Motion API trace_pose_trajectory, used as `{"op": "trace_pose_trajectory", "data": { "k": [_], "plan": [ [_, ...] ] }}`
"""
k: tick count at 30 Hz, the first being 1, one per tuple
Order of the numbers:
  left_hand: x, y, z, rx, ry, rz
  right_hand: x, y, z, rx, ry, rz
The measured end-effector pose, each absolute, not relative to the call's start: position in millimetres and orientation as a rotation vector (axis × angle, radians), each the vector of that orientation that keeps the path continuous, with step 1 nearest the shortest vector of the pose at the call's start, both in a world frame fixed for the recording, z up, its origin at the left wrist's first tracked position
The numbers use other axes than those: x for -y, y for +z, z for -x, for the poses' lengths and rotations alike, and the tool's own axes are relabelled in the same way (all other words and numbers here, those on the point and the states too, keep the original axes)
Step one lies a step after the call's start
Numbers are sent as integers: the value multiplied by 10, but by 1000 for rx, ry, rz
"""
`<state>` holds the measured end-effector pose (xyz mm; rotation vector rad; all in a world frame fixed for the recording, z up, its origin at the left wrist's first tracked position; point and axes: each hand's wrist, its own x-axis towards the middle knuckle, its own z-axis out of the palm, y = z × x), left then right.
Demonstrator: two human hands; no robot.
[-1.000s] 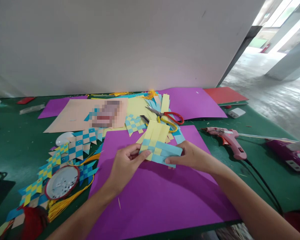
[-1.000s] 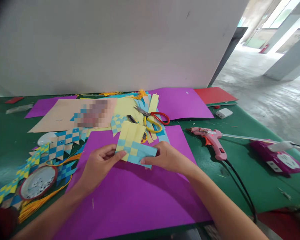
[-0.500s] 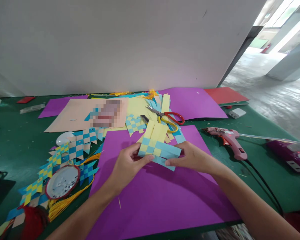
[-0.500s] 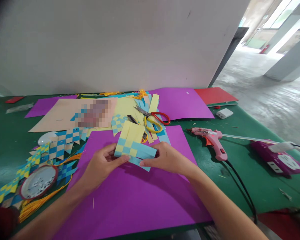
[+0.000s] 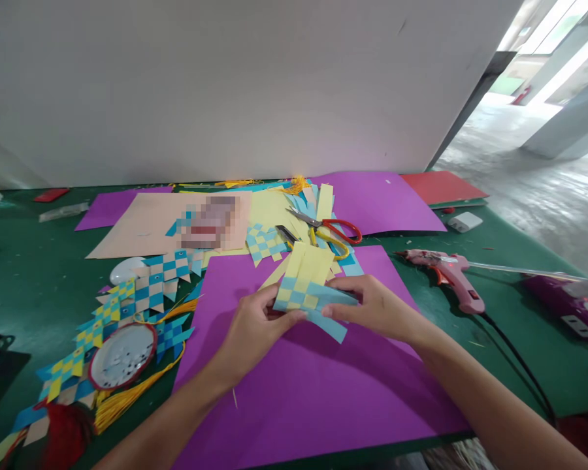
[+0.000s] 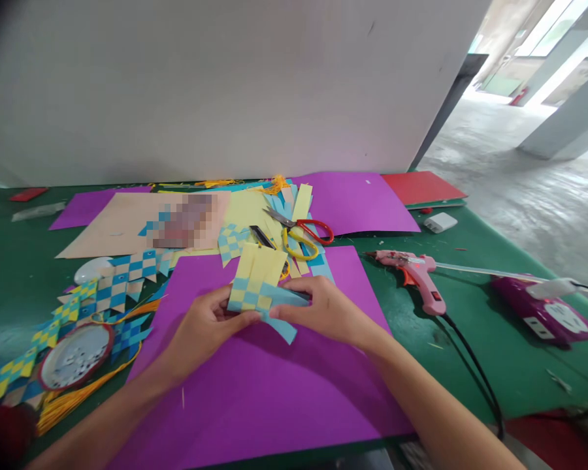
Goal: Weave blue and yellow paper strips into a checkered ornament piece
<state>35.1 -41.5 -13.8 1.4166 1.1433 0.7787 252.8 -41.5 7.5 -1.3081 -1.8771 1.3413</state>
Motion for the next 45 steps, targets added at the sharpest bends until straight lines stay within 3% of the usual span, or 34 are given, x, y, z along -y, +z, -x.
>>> {"op": "trace_pose_trajectory", "data": {
  "k": [34, 38, 43, 45],
  "plan": [
    [409, -94, -325, -1090, 705, -1354, 346, 149, -2525, 2113, 1200, 1390],
    [413, -58, -340, -1053, 810, -1154, 68, 324, -2646, 2138, 929, 1520],
    [409, -16, -330, -1023, 871, -987, -483, 282, -2712, 2218, 105, 1894],
    [406, -15, -321, -984, 897, -935, -657, 184, -2684, 2236, 53, 1962]
  ]
}}
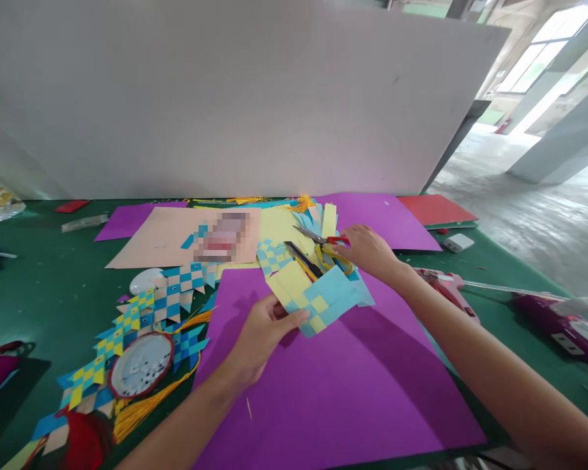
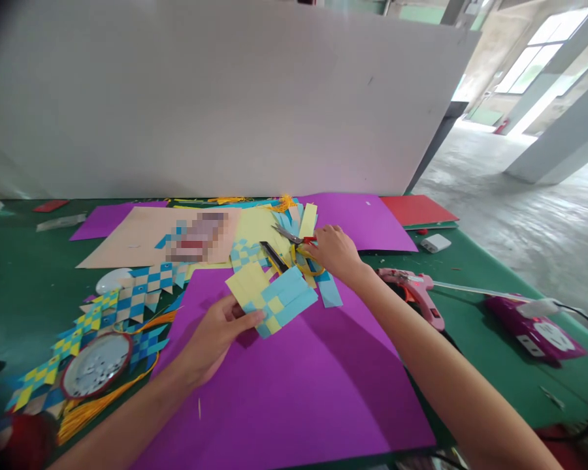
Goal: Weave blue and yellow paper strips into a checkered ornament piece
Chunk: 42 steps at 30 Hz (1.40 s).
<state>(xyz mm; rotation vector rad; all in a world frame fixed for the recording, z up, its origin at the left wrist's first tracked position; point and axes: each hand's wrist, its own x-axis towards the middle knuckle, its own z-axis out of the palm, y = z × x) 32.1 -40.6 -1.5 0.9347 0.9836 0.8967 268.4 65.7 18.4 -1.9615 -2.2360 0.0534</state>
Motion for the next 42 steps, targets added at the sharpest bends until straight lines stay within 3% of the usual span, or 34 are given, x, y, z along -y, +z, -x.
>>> {"op": "trace_pose_trajectory", "data": {
  "k": [9, 29, 32, 36, 42],
  "plan": [
    [420, -34, -313, -883, 907, -715, -888, -48, -2590, 2301, 149, 2004],
    [438, -54, -326, -842, 994, -744, -541, 277, -2640, 2051, 75, 1941],
    [424, -33, -309, -800, 1059, -739, -254, 328, -2724, 1970, 167, 1871],
    [422, 0, -298, -764, 1114, -711, 265, 321, -2758, 1801, 613, 1561],
    [434, 56, -319, -765, 1232, -665, 839, 285, -2698, 1898, 842, 1592]
  ]
}}
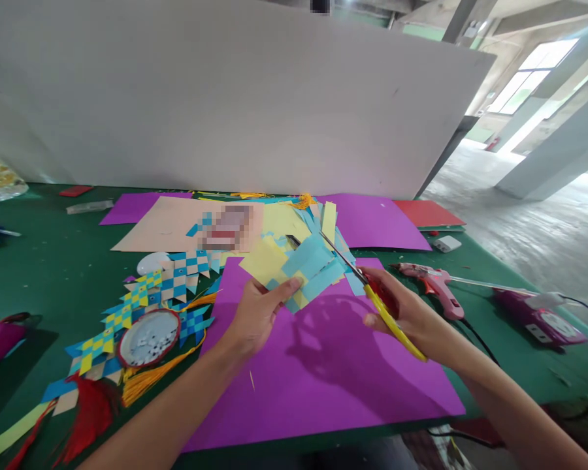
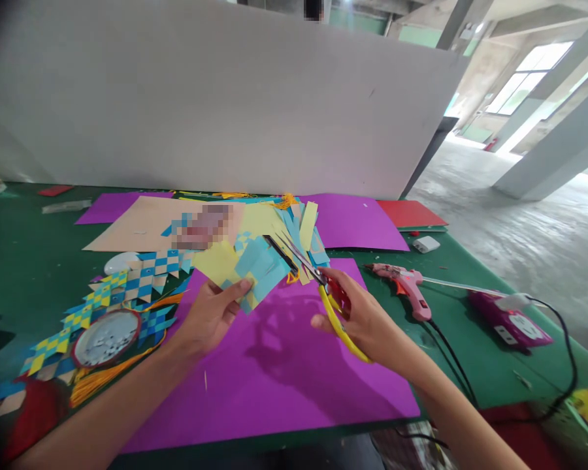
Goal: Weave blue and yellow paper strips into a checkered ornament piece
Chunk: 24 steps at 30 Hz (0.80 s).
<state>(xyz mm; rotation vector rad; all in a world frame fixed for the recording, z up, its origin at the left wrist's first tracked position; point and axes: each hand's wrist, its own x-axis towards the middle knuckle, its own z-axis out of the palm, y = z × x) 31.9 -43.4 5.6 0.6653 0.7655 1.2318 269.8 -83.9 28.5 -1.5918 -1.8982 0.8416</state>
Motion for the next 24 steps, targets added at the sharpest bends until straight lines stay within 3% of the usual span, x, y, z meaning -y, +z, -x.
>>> {"op": "trace_pose_trajectory", "data": {
  "k": [17, 24],
  "plan": [
    [404, -24, -281, -876, 1272, -896, 1132, 288, -2618, 1858, 983, 1711],
    [472, 14, -305, -877, 1252, -916, 1157, 237, -2550, 1673, 1328, 1513]
  ]
}}
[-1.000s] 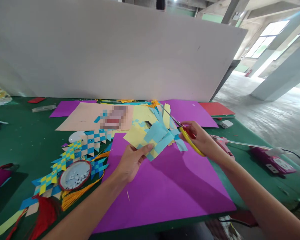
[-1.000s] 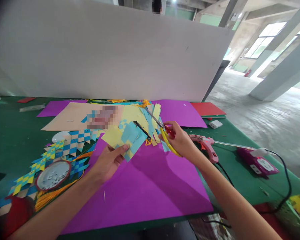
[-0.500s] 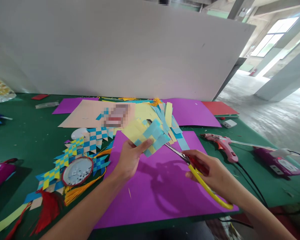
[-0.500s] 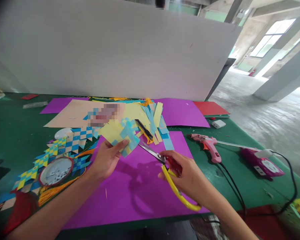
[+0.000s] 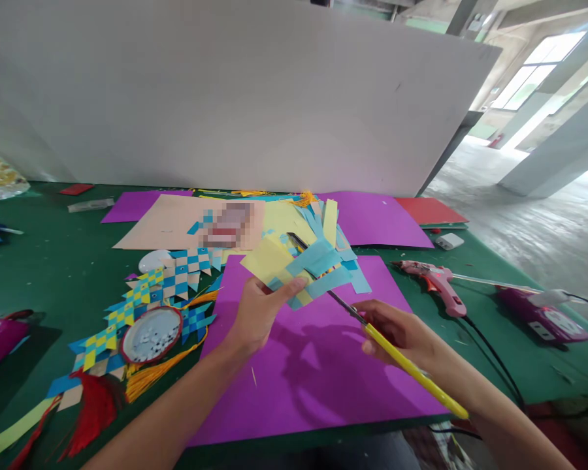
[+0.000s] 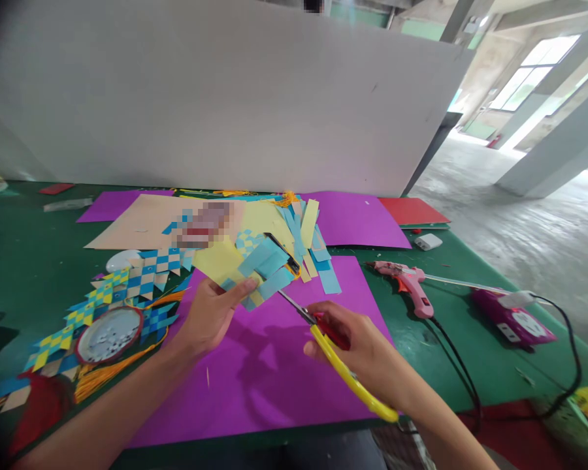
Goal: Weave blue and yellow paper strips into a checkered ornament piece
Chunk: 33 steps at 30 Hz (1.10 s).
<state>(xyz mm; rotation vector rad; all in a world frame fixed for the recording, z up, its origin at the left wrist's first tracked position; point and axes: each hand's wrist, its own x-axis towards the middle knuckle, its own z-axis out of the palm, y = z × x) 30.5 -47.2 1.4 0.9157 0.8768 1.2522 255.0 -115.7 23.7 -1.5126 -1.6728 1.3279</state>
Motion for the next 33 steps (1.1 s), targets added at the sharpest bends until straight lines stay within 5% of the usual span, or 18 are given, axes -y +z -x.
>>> {"op": "trace_pose_trajectory", "data": {
  "k": [7, 33],
  "plan": [
    [483, 13, -318, -816, 1297, -905, 1196, 235, -2461, 1389, 1705, 1327],
    [540, 102, -349, -1026, 1127, -1048, 1198, 251, -2416, 1369, 1710, 1348]
  ]
}}
